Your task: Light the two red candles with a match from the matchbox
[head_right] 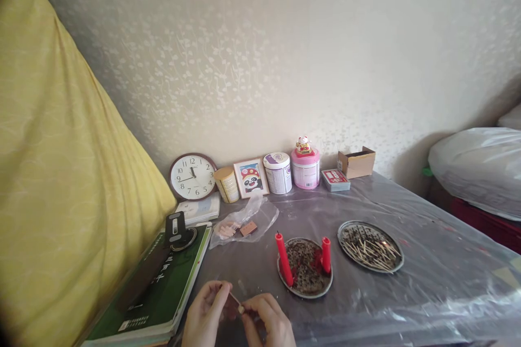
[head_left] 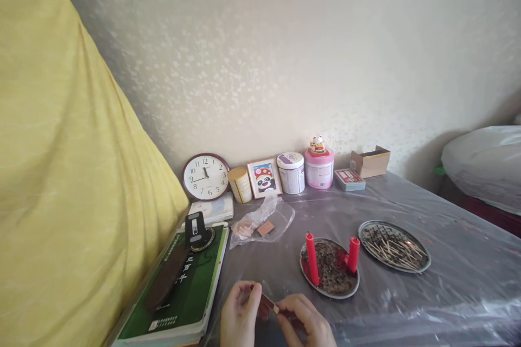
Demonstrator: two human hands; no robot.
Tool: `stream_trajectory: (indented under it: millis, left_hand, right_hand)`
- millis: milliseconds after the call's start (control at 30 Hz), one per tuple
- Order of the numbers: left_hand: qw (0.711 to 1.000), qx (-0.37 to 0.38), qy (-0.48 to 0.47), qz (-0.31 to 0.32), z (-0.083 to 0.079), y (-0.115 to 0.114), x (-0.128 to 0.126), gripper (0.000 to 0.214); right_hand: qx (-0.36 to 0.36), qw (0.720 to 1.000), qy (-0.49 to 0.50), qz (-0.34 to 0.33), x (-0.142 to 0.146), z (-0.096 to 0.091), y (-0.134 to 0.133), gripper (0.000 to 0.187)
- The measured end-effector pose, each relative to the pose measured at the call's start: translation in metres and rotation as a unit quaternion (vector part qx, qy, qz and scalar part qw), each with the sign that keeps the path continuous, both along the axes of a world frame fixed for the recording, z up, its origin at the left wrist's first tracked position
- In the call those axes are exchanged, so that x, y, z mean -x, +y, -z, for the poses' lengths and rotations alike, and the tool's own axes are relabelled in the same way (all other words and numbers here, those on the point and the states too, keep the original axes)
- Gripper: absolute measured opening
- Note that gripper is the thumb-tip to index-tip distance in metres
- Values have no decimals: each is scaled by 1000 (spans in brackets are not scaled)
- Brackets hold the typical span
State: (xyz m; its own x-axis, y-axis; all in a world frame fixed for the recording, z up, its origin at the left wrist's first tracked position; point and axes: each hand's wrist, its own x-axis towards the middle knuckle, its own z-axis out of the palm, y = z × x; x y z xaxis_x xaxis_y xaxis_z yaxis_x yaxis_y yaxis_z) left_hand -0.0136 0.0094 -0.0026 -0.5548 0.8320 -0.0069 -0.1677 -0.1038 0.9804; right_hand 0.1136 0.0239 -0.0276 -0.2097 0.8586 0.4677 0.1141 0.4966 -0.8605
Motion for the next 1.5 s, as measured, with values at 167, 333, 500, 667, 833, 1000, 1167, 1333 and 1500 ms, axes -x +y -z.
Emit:
stream_trajectory:
  millis: [167,333,500,667,833,1000,1167,1333,1500]
  left_hand:
    - [999,-10,-30,-19,7,2,-2,33]
    - [1000,22,-17,12,14,3,8,34]
    - [995,45,-80,25,14,4,13,39]
    - [992,43,-104,56,12,4,6,50]
    - [988,43,-67,133,13,2,1,56]
    - [979,77,-107,157,16,2,-3,49]
    - [976,96,-111,161,18,3,-2,47]
    - [980,89,-101,145,13,4,4,47]
    - [981,85,-133,111,11,6,6,48]
  right_hand:
    - [3,998,48,45,-4,4,5,27]
    - [93,991,84,49,-5,10,6,30]
    - [230,965,120,-30,-5,10,9,40]
    - [302,935,159,-99,-8,6,15,33]
    - [304,937,138,-103,-10,0,16,34]
    - [312,937,83,-137,-9,-4,13,36]
    - [309,938,91,-129,-8,-3,14,35]
    - [320,934,117,-110,-7,2,16,34]
    - [342,922,155,-94,-5,8,18,35]
